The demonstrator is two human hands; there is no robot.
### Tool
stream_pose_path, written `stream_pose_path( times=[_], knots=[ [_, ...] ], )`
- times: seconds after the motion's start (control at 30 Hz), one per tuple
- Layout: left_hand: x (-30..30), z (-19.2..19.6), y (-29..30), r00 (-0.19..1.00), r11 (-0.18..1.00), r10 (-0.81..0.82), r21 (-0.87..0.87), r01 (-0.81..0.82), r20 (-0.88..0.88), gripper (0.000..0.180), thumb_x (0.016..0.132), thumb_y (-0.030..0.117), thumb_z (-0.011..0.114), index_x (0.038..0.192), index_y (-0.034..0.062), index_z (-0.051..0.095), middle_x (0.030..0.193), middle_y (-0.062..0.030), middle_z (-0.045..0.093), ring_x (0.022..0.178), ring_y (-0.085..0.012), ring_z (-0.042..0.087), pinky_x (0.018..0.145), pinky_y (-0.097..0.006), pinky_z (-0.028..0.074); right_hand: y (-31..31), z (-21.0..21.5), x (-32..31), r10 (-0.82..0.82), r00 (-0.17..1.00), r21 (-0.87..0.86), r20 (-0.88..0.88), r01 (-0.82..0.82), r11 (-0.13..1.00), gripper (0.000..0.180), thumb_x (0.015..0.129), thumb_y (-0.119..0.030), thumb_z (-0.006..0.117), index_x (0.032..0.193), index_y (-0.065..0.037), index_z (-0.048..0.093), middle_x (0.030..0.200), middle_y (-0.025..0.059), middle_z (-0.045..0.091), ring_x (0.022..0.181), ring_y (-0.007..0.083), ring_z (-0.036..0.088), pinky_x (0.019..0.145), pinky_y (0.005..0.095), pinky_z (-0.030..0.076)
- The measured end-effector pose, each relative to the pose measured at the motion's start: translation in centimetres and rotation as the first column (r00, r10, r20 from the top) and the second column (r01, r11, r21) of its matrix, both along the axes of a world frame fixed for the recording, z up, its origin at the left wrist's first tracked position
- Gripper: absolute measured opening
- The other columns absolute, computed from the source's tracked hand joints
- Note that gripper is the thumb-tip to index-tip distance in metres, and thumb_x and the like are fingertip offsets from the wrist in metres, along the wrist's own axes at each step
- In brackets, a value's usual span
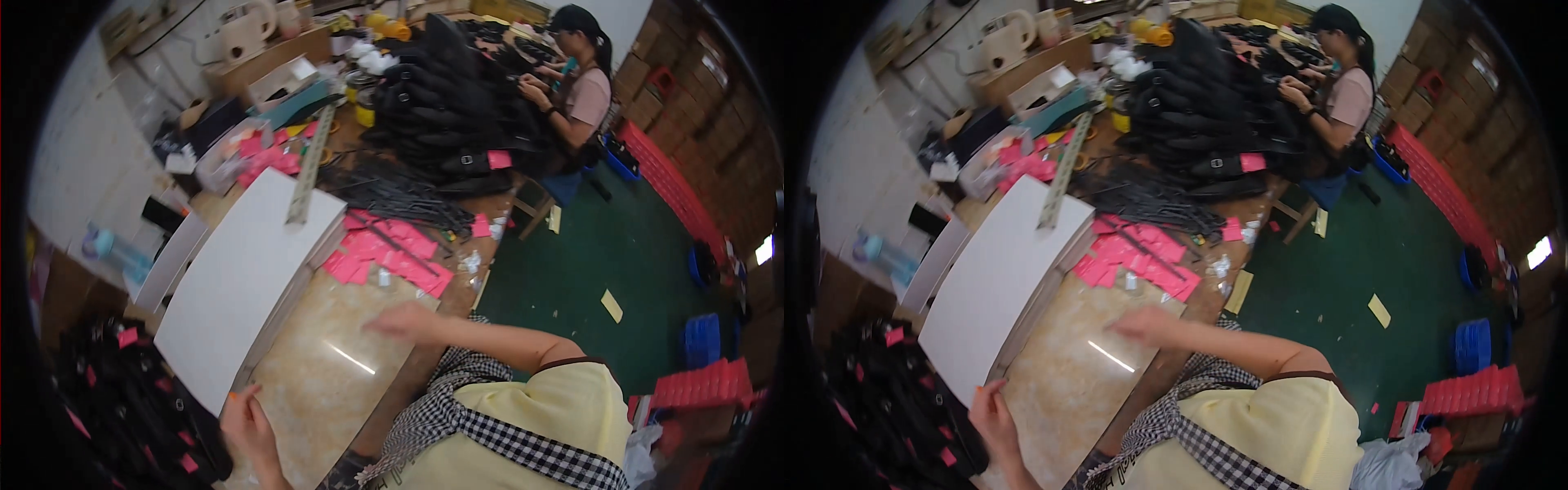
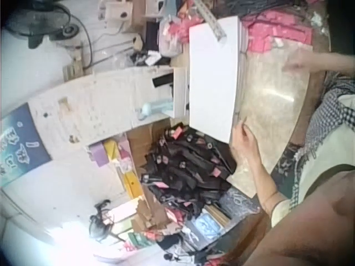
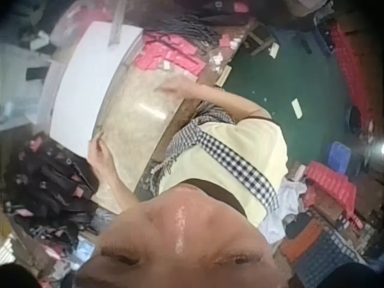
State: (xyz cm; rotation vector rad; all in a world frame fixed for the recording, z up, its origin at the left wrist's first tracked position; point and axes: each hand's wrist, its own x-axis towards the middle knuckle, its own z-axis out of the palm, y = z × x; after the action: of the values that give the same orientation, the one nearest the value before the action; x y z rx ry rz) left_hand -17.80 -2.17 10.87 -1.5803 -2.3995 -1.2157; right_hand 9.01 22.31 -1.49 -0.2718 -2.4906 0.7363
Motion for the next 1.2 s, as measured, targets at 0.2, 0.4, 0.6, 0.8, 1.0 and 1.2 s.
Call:
stream_pose_path(
  times=[0.2,0.4,0.6,0.8,1.0,1.2],
  knots=[
    [5.2,-12.2,-0.7,0.852,0.996,0.082,-0.08,-0.047,0.517,0.018,0.096,0.001,0.05,0.097,-0.0015,0.068,0.082,-0.0029,0.066,0.073,-0.008,0.056,0.062,-0.022,0.042,19.8,8.9,17.8,-0.73,0.649,0.249,-0.215,0.759,0.602,0.027,0.08,-0.002,0.061,0.106,-0.006,0.068,0.09,0.0117,0.068,0.085,0.0305,0.065,0.077,0.0391,0.053],
    [10.5,-11.4,1.4,0.537,0.96,0.28,-0.234,-0.154,0.796,0.021,0.097,0.008,0.052,0.111,0.0001,0.065,0.065,0.0026,0.055,0.051,-0.0044,0.043,0.047,-0.023,0.038,34.0,10.8,28.3,-0.898,0.386,0.197,-0.213,0.917,0.348,0.034,0.083,-0.011,0.063,0.117,-0.01,0.064,0.11,0.011,0.066,0.108,0.032,0.06,0.091,0.0423,0.048],
    [14.8,-5.4,5.7,0.672,0.943,0.251,-0.333,-0.007,0.696,0.029,0.099,0.017,0.053,0.122,0.007,0.066,0.074,-0.0004,0.057,0.066,-0.0078,0.05,0.06,-0.022,0.044,39.9,6.8,32.1,-0.936,0.143,0.837,0.323,0.418,0.352,0.048,0.065,-0.03,0.085,0.105,-0.013,0.065,0.106,0.0095,0.069,0.11,0.0243,0.062,0.096,0.0467,0.043],
    [16.4,-6.2,5.9,0.623,0.921,0.308,-0.39,-0.005,0.719,0.023,0.095,0.014,0.061,0.116,0.0062,0.069,0.086,-0.0055,0.065,0.075,-0.0135,0.059,0.068,-0.026,0.049,39.6,11.5,34.9,-0.87,0.177,0.684,0.459,0.555,0.474,0.047,0.065,-0.041,0.084,0.097,-0.01,0.07,0.089,0.0111,0.072,0.092,0.0279,0.069,0.086,0.0443,0.047],
    [23.2,-3.8,16.9,0.345,0.917,-0.016,-0.124,0.379,0.938,0.053,0.098,0.031,0.056,0.14,0.0018,0.046,0.115,-0.0166,0.066,0.098,-0.0202,0.066,0.083,-0.032,0.054,20.9,26.5,26.6,-0.686,0.464,-0.064,0.56,0.85,0.523,0.035,0.079,-0.033,0.072,0.095,-0.003,0.068,0.083,0.0194,0.068,0.077,0.0352,0.067,0.068,0.042,0.053],
    [29.0,-3.7,24.7,-0.236,0.96,-0.262,0.277,0.031,0.936,0.086,0.088,0.059,0.06,0.152,0.015,0.025,0.128,-0.0185,0.058,0.118,-0.0334,0.058,0.097,-0.045,0.05,17.7,19.3,23.9,-0.184,0.952,-0.173,0.244,0.23,0.958,0.037,0.079,-0.015,0.073,0.115,-0.007,0.066,0.111,0.0114,0.065,0.104,0.0268,0.062,0.09,0.0369,0.049]
  ],
)
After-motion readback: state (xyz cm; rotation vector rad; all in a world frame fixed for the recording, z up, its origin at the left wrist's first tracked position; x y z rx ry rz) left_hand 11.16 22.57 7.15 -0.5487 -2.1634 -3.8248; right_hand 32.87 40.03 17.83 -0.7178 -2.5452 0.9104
